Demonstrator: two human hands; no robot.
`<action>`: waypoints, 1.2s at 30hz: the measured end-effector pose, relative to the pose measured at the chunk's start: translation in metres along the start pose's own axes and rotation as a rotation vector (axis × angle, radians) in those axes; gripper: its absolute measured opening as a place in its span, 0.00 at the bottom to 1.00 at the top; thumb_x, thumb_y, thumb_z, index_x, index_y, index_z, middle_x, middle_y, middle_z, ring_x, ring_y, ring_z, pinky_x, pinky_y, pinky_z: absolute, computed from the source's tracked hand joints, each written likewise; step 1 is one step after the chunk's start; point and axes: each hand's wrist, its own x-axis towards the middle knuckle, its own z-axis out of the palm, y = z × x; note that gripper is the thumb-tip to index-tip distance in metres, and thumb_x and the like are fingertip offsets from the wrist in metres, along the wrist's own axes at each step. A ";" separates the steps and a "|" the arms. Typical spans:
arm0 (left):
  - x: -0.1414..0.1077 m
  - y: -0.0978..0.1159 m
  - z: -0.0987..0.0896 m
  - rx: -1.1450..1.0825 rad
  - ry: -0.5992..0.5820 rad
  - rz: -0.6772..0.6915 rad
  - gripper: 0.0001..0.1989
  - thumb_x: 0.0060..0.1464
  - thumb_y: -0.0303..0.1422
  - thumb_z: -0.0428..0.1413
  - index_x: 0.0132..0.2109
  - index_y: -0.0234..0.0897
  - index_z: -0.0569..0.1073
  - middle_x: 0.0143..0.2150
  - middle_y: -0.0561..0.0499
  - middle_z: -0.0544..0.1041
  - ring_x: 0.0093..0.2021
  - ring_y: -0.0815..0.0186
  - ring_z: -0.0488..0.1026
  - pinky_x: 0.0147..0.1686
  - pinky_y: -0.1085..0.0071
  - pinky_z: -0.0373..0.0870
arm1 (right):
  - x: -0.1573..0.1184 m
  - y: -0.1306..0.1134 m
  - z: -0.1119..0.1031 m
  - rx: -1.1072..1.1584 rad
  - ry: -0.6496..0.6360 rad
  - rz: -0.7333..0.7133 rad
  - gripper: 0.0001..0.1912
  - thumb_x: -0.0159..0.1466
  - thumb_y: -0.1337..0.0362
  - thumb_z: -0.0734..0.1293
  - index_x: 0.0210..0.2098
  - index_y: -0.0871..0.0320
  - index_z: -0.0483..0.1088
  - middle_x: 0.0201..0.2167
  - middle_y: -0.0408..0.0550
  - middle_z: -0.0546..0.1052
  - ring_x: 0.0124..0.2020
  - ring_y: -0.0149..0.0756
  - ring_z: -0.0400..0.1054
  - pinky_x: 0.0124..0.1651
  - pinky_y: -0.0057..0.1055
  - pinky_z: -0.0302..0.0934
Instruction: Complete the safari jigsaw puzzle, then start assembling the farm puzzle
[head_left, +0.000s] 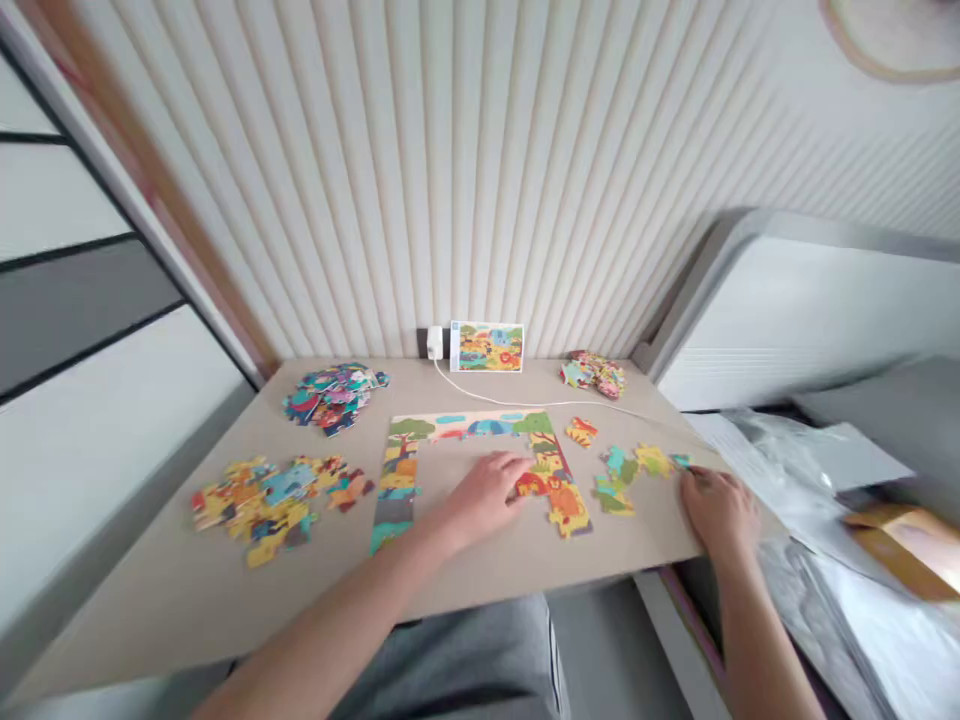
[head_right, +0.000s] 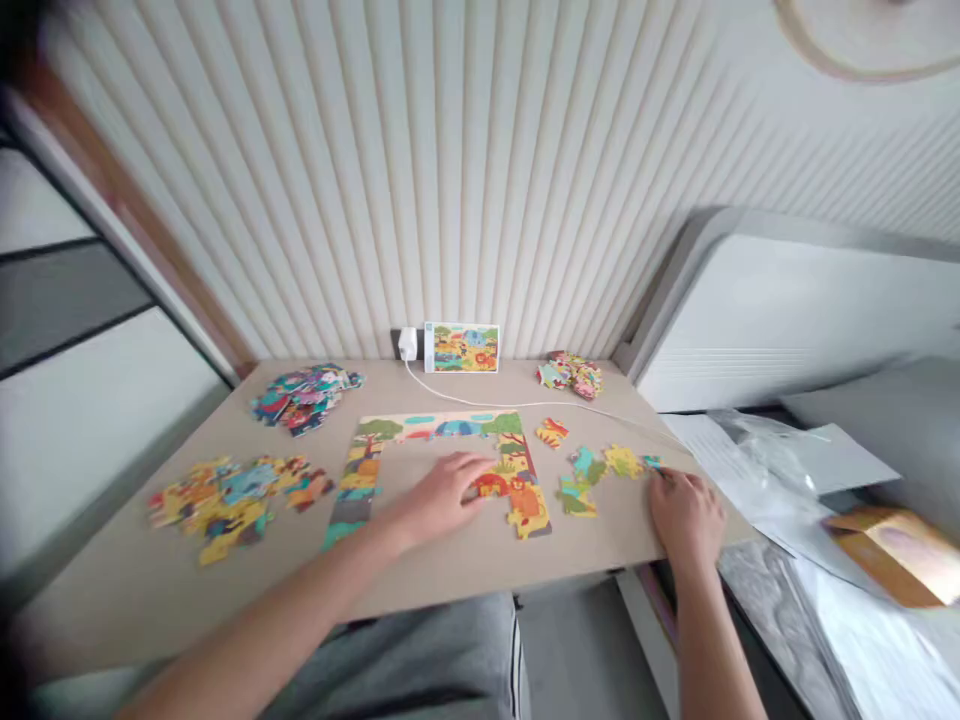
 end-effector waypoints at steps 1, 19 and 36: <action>-0.001 -0.001 0.000 0.001 0.000 0.000 0.27 0.59 0.29 0.61 0.65 0.38 0.70 0.64 0.45 0.74 0.64 0.56 0.70 0.66 0.59 0.65 | 0.000 0.000 -0.001 0.003 -0.002 -0.003 0.25 0.68 0.47 0.59 0.52 0.53 0.79 0.53 0.55 0.77 0.54 0.55 0.69 0.55 0.46 0.61; -0.004 -0.008 0.002 0.060 0.020 0.017 0.24 0.60 0.32 0.59 0.63 0.41 0.72 0.62 0.45 0.75 0.63 0.55 0.69 0.66 0.55 0.62 | -0.004 -0.006 -0.010 0.054 0.020 -0.027 0.25 0.67 0.49 0.59 0.52 0.55 0.79 0.51 0.58 0.77 0.53 0.55 0.68 0.55 0.48 0.60; -0.007 0.002 0.008 0.177 0.005 0.129 0.23 0.63 0.37 0.58 0.64 0.46 0.72 0.67 0.44 0.68 0.66 0.52 0.64 0.67 0.53 0.61 | -0.006 -0.009 -0.014 0.050 0.038 -0.038 0.24 0.68 0.50 0.59 0.51 0.55 0.79 0.50 0.57 0.78 0.52 0.53 0.69 0.55 0.46 0.60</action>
